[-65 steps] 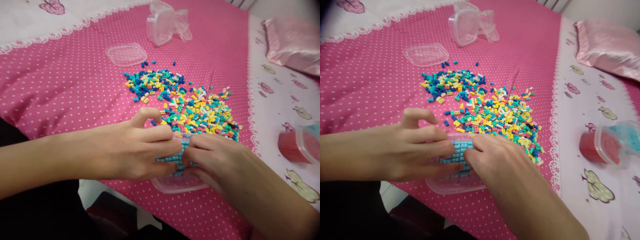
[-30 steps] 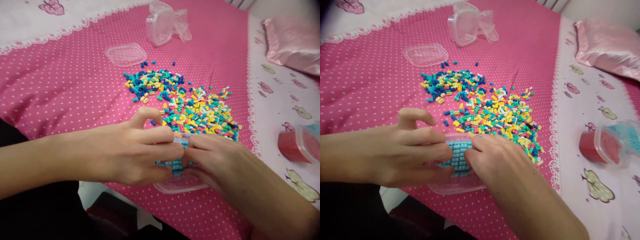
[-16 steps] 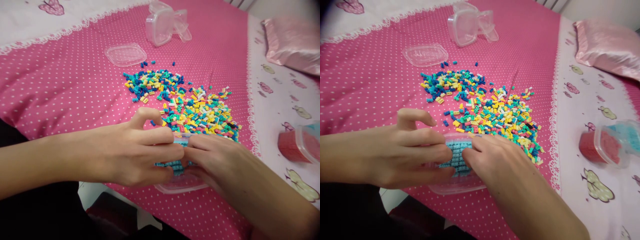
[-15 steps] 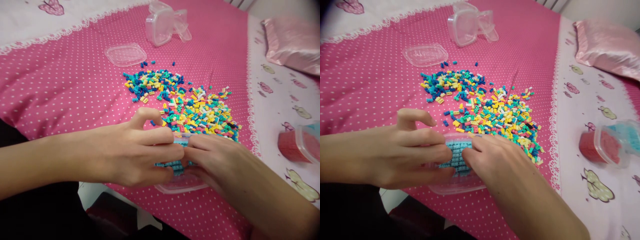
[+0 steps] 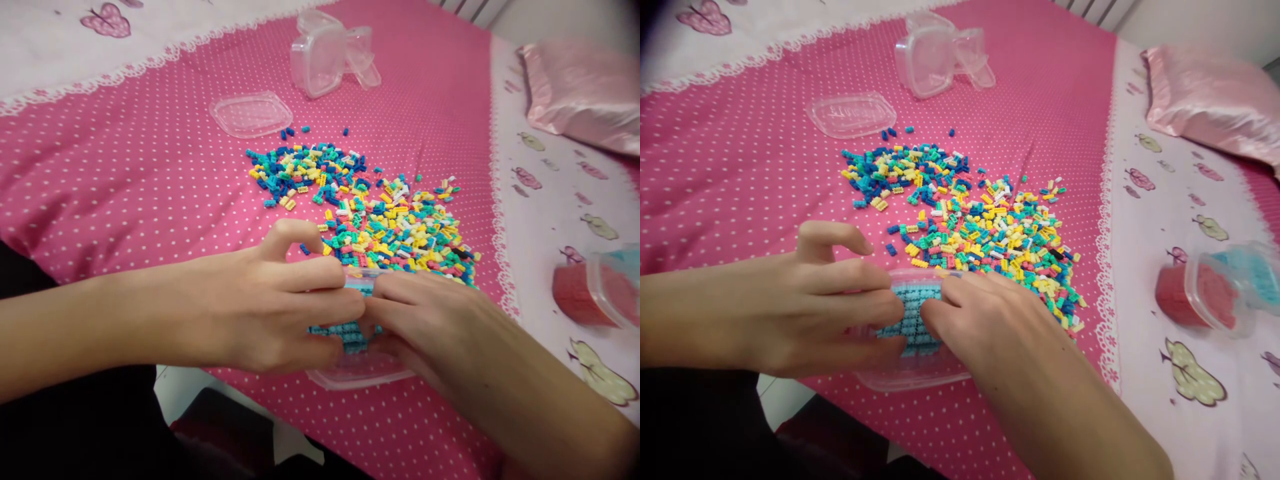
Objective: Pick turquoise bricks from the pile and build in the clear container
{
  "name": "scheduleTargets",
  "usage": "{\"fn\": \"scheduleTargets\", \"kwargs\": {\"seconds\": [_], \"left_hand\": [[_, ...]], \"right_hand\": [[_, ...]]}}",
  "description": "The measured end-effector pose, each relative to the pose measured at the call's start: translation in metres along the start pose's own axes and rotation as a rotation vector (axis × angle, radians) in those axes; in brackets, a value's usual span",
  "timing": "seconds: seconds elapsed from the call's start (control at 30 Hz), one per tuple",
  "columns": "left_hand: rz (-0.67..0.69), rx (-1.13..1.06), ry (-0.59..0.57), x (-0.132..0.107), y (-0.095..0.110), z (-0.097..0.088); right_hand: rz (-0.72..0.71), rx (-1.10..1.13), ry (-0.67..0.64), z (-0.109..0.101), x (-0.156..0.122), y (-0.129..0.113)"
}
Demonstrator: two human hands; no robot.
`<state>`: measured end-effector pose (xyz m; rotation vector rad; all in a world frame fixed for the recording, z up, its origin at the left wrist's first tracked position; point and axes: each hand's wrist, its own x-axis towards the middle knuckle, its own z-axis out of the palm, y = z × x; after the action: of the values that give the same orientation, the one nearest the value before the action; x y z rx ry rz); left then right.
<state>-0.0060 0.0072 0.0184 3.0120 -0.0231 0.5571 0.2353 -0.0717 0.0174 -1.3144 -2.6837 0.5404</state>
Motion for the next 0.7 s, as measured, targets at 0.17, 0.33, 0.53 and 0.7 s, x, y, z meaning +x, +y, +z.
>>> {"fn": "scheduleTargets", "kwargs": {"seconds": [0.17, 0.33, 0.53, 0.7], "left_hand": [[0.017, 0.034, 0.017, 0.0009, -0.0001, -0.0008], [0.017, 0.019, 0.033, 0.0018, 0.0003, 0.0], [0.009, -0.002, 0.022, 0.0053, 0.0007, -0.0027], [-0.01, -0.064, -0.051, 0.0025, 0.0008, -0.0006]], "right_hand": [[0.011, -0.009, 0.009, -0.0013, 0.0, -0.0027], [-0.005, -0.023, 0.019, 0.0012, -0.0021, 0.0], [-0.023, -0.034, 0.018, -0.0011, -0.0009, -0.0022], [-0.004, -0.032, 0.009, -0.0037, -0.0022, -0.0036]]}}
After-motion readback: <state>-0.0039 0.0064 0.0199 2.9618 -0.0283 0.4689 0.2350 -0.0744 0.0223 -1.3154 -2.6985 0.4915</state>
